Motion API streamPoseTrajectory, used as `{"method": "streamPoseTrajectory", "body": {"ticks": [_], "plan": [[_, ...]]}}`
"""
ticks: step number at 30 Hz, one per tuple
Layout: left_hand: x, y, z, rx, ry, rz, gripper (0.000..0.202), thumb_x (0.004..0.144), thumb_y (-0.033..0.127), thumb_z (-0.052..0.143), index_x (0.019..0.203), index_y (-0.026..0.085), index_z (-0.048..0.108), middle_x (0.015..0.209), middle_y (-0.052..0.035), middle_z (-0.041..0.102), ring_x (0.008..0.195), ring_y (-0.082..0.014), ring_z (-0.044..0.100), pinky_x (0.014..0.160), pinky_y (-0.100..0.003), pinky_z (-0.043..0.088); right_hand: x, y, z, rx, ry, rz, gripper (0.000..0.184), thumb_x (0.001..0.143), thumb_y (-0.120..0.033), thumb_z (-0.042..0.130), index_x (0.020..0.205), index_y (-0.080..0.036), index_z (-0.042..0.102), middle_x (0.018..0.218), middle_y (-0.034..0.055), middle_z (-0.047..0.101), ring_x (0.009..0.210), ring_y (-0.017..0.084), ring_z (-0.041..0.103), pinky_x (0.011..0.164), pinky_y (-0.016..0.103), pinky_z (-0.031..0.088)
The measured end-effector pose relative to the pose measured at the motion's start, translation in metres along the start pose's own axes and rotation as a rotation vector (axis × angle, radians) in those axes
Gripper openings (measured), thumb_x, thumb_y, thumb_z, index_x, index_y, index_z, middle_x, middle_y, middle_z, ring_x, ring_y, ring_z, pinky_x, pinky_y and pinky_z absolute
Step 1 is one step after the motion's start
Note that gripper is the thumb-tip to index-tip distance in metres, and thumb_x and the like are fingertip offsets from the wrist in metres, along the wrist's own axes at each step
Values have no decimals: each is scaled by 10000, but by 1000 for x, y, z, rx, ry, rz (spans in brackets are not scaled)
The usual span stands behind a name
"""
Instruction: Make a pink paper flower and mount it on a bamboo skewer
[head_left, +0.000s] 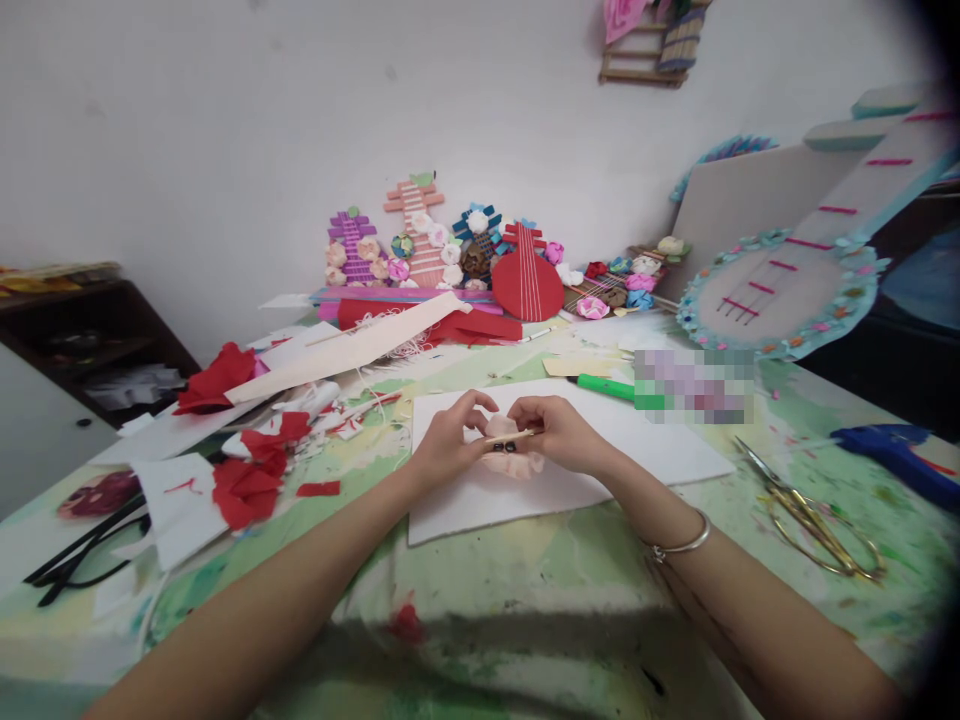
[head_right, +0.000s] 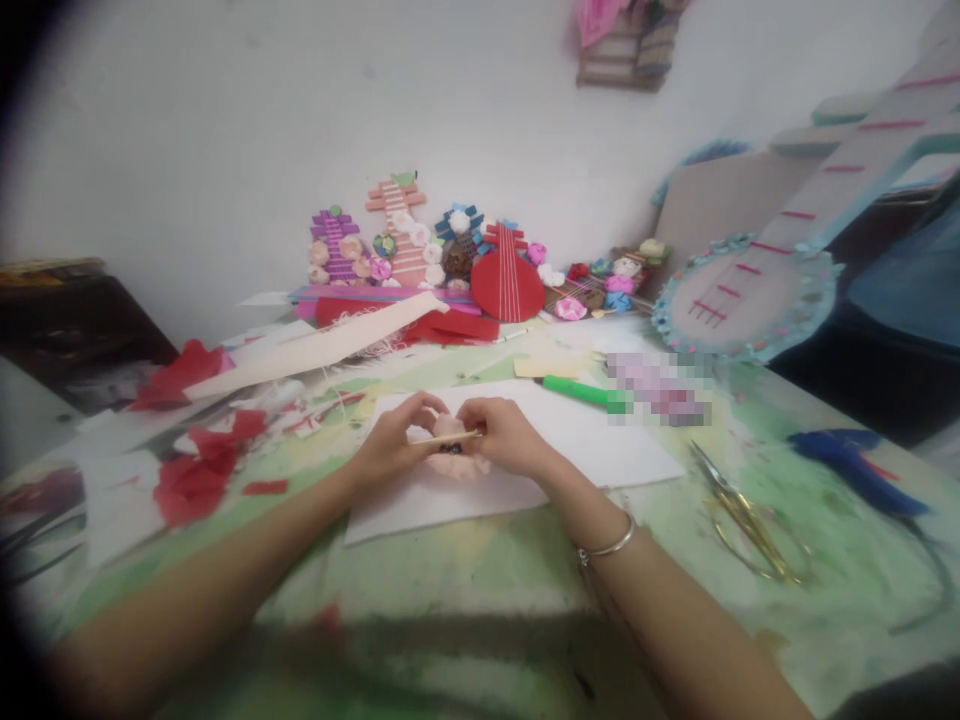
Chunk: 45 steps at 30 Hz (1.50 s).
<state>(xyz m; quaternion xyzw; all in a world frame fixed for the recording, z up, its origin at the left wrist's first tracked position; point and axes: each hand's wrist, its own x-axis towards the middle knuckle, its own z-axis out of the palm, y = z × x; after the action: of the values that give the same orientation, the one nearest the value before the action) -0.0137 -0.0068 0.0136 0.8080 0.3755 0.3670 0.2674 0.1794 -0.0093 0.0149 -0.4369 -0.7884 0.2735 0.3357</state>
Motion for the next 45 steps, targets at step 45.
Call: {"method": "streamPoseTrajectory", "body": {"ticks": [45], "plan": [[1, 6, -6, -309, 85, -102, 354, 804, 353, 555, 563, 107, 640, 530, -1, 577, 548, -101, 495, 548, -205, 380, -4, -18, 0, -786, 170, -170, 289, 935, -329, 431, 879, -212, 690, 766, 46, 544, 798, 178, 462, 673, 311, 219]]}}
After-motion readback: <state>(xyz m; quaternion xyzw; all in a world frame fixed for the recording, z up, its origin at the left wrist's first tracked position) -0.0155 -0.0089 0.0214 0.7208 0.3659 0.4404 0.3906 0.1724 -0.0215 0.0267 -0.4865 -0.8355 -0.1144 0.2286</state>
